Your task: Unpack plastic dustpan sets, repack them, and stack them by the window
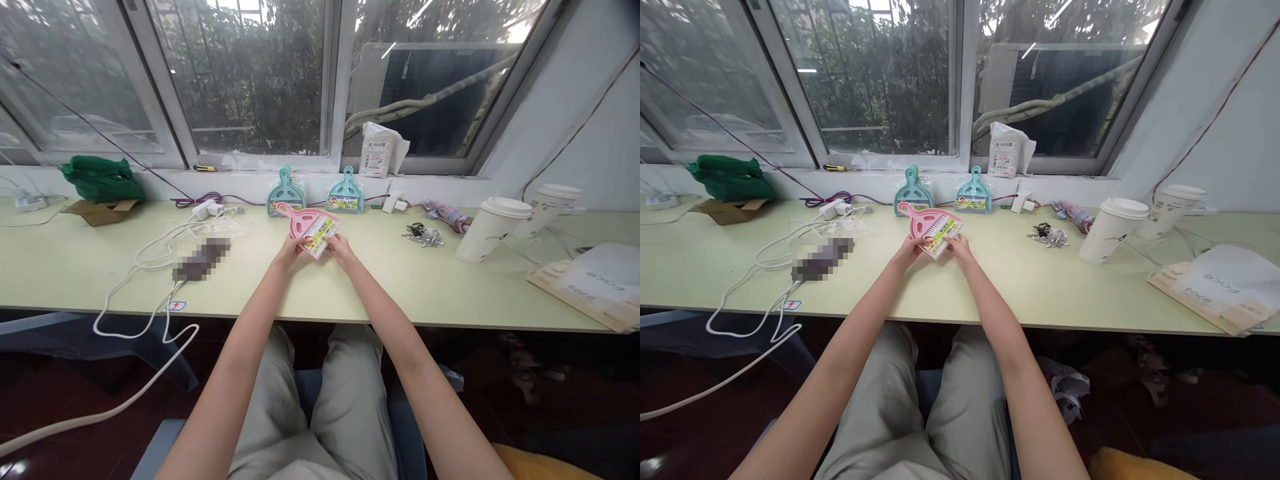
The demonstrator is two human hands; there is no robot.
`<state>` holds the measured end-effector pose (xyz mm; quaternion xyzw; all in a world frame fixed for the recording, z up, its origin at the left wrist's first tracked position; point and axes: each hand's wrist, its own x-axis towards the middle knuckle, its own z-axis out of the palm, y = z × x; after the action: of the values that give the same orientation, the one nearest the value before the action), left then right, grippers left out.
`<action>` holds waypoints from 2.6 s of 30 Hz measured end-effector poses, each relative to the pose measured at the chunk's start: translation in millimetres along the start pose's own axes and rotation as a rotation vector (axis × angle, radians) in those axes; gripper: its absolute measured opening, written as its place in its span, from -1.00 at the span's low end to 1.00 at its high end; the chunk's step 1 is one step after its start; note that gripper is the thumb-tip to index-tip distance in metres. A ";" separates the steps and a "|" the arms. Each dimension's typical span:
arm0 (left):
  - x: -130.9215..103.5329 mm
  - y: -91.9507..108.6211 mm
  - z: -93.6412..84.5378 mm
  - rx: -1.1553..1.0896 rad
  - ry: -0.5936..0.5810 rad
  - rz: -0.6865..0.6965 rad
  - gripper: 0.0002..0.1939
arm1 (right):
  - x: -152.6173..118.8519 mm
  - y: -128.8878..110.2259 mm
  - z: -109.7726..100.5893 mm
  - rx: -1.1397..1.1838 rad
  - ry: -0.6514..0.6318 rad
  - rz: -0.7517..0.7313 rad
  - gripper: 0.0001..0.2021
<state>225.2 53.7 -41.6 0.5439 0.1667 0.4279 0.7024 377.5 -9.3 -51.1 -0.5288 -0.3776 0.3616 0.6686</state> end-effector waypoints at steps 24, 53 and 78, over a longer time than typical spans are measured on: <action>-16.5 33.4 -69.1 1.549 0.035 0.014 -0.65 | -0.2 -14.0 -21.0 0.410 0.093 0.043 -0.72; -13.1 37.3 -70.9 1.801 0.394 -0.115 -0.79 | -3.7 -20.0 -19.9 0.241 0.075 0.248 -0.78; -29.8 57.4 25.2 0.937 0.756 0.461 -0.28 | -17.1 -16.2 12.7 0.514 0.058 -0.046 -0.71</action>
<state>201.5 17.2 12.5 0.6265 0.4509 0.6117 0.1734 359.8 -21.8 -35.4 -0.3429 -0.2659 0.4149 0.7998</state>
